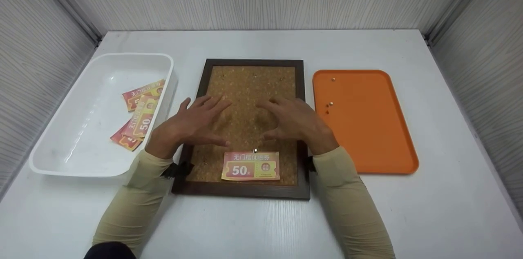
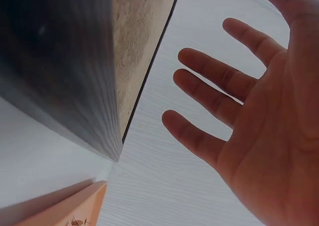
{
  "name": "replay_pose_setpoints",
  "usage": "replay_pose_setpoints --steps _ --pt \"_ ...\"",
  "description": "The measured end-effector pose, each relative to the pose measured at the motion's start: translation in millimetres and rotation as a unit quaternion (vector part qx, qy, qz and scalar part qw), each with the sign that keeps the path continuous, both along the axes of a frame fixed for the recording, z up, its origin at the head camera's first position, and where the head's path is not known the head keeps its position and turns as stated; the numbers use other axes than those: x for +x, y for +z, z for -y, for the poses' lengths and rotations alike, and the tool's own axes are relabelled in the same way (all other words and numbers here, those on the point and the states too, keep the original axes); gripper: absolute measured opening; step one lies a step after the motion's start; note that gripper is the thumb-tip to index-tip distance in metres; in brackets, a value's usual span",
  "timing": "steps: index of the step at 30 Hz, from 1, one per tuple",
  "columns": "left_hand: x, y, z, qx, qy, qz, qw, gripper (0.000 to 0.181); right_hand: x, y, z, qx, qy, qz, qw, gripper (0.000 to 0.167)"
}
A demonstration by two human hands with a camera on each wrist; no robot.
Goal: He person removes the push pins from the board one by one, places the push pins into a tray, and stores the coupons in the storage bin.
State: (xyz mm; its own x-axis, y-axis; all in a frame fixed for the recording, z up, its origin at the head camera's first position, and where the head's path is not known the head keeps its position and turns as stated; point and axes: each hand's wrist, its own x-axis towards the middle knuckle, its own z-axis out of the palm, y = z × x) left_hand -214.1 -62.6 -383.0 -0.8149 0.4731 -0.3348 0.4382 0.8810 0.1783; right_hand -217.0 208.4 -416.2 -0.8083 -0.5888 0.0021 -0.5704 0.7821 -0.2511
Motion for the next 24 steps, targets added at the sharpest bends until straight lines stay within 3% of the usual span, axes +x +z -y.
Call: replay_pose_setpoints --steps 10,18,24 --pt "2.0 -1.7 -2.1 0.006 -0.009 0.02 0.9997 0.096 3.4 2.2 5 0.015 -0.016 0.021 0.9995 0.076" --pt "4.8 -4.7 -7.0 -0.013 -0.024 0.028 0.9992 0.081 8.1 3.0 10 0.009 0.02 0.013 0.9997 0.057" --pt "6.3 -7.7 -10.5 -0.016 -0.028 0.044 0.9985 0.072 11.8 4.0 15 0.013 0.024 0.04 0.9988 0.045"
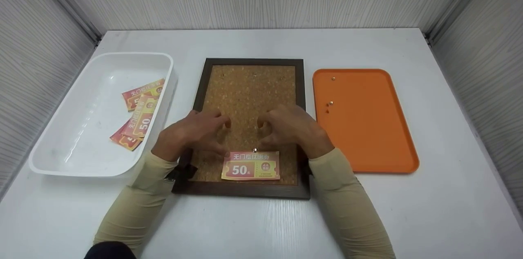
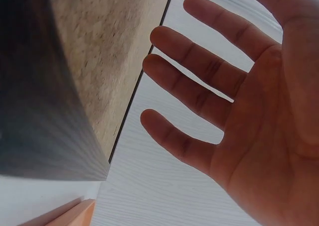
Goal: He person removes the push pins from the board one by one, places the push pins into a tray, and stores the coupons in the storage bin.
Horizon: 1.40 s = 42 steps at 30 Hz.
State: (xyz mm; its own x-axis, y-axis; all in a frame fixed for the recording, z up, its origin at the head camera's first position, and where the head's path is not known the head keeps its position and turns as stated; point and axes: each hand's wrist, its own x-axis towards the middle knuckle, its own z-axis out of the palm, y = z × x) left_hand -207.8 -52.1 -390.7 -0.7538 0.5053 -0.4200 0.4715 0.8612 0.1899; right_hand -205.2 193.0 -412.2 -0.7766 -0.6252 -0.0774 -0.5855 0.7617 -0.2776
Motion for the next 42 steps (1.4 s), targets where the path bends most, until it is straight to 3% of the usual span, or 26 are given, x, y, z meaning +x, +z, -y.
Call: replay_pose_setpoints --steps 5,10,17,22,30,34,42 --pt "0.5 -2.8 -2.5 -0.006 -0.006 0.009 0.9999 0.063 1.9 -0.4 6 0.008 0.006 0.004 0.9999 0.04" --pt "2.0 -3.7 -4.8 0.001 -0.008 0.036 0.9993 0.055 4.8 -0.7 10 -0.008 0.039 -0.014 0.9991 0.03" --pt "4.9 -5.8 -9.4 -0.018 -0.009 0.058 0.9981 0.045 10.0 -0.6 19 -0.005 0.056 0.02 0.9982 0.022" --pt "6.9 -7.4 -11.9 -0.029 -0.017 0.063 0.9974 0.036 12.6 -1.7 24 0.0 0.067 0.023 0.9975 0.023" --pt "7.6 -6.6 -12.6 -0.042 -0.033 0.059 0.9968 0.03 14.8 -2.8 31 0.01 0.056 0.031 0.9979 0.021" --pt "8.4 -5.7 -13.6 -0.045 -0.026 0.064 0.9966 0.029 15.4 -2.7 32 0.006 0.055 0.029 0.9981 0.019" --pt "11.2 -8.4 -14.2 -0.04 -0.056 0.005 0.9976 0.03 16.6 -2.6 32 0.011 0.062 0.018 0.9978 0.016"
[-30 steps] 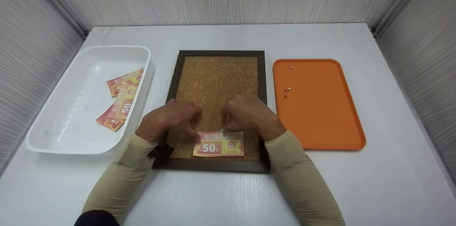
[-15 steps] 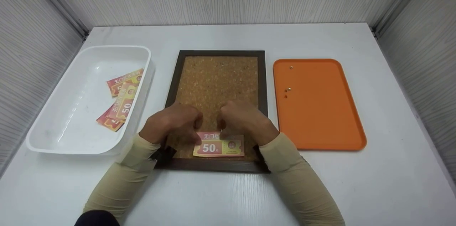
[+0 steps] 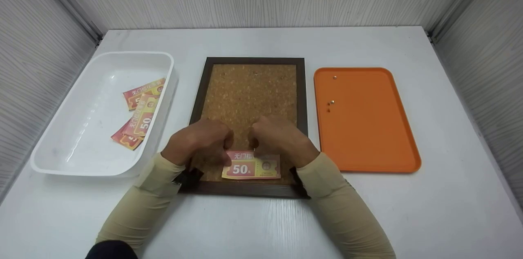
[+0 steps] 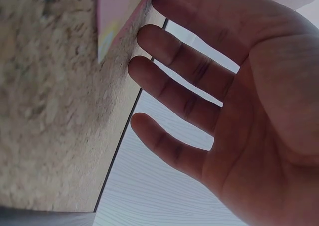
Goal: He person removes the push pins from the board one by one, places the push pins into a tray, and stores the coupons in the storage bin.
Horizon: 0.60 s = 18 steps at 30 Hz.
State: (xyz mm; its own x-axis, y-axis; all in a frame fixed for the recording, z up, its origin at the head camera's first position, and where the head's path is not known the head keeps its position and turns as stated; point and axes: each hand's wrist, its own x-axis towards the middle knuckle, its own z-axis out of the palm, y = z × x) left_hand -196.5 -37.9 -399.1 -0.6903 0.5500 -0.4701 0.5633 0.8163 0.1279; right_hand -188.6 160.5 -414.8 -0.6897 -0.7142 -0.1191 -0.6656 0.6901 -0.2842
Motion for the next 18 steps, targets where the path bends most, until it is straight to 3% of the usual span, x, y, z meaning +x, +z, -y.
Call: replay_pose_setpoints --steps 18 --pt "-1.1 -0.4 -2.2 -0.003 -0.011 0.02 0.9997 0.021 -0.2 0.2 2.8 0.002 -0.013 0.02 0.9997 0.012"
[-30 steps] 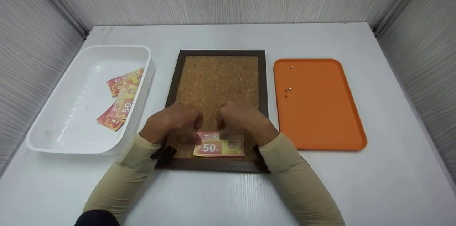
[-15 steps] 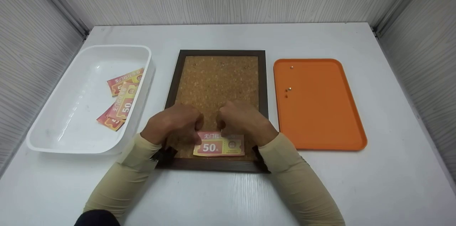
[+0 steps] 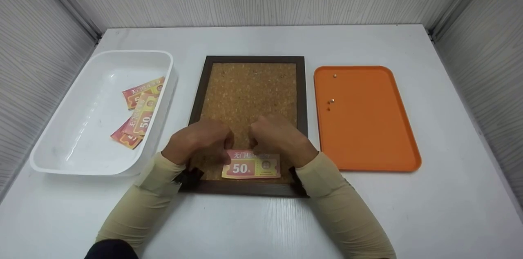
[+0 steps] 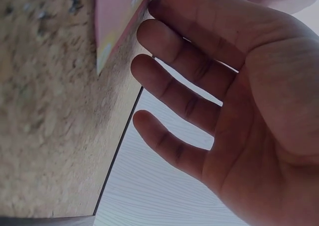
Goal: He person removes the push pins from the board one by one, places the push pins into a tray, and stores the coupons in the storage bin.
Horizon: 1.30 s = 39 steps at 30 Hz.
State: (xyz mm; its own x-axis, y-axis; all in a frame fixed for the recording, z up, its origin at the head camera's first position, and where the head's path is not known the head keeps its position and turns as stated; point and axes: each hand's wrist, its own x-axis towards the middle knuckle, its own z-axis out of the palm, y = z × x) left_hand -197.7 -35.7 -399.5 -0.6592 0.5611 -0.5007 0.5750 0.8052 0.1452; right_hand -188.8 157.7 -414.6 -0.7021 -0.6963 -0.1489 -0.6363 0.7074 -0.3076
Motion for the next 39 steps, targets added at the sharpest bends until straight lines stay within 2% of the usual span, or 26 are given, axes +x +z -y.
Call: replay_pose_setpoints --steps 6,11,21,26,33,39 --pt "1.5 -0.4 1.6 0.011 0.001 -0.012 0.9999 0.021 0.6 -0.8 2.0 0.007 -0.019 0.016 0.9997 0.013" --pt "1.9 -0.2 2.9 0.029 -0.008 -0.026 0.9992 0.023 2.2 -0.7 4.1 0.02 -0.031 0.01 0.9993 0.014" --pt "2.3 -0.2 3.3 0.038 0.001 -0.015 0.9992 0.026 2.9 -2.7 7.1 0.025 -0.017 -0.018 0.9994 0.01" --pt "1.6 -0.2 2.4 0.022 -0.004 -0.01 0.9997 0.023 3.5 -3.4 6.4 0.017 -0.013 -0.024 0.9995 0.011" --pt "0.6 0.5 0.7 0.009 0.016 0.01 0.9998 0.021 3.5 -3.1 6.9 0.016 -0.009 -0.036 0.9992 0.013" --pt "0.6 -0.2 0.5 0.017 0.012 0.003 0.9998 0.025 3.4 -3.4 6.7 0.008 -0.008 -0.03 0.9995 0.011"
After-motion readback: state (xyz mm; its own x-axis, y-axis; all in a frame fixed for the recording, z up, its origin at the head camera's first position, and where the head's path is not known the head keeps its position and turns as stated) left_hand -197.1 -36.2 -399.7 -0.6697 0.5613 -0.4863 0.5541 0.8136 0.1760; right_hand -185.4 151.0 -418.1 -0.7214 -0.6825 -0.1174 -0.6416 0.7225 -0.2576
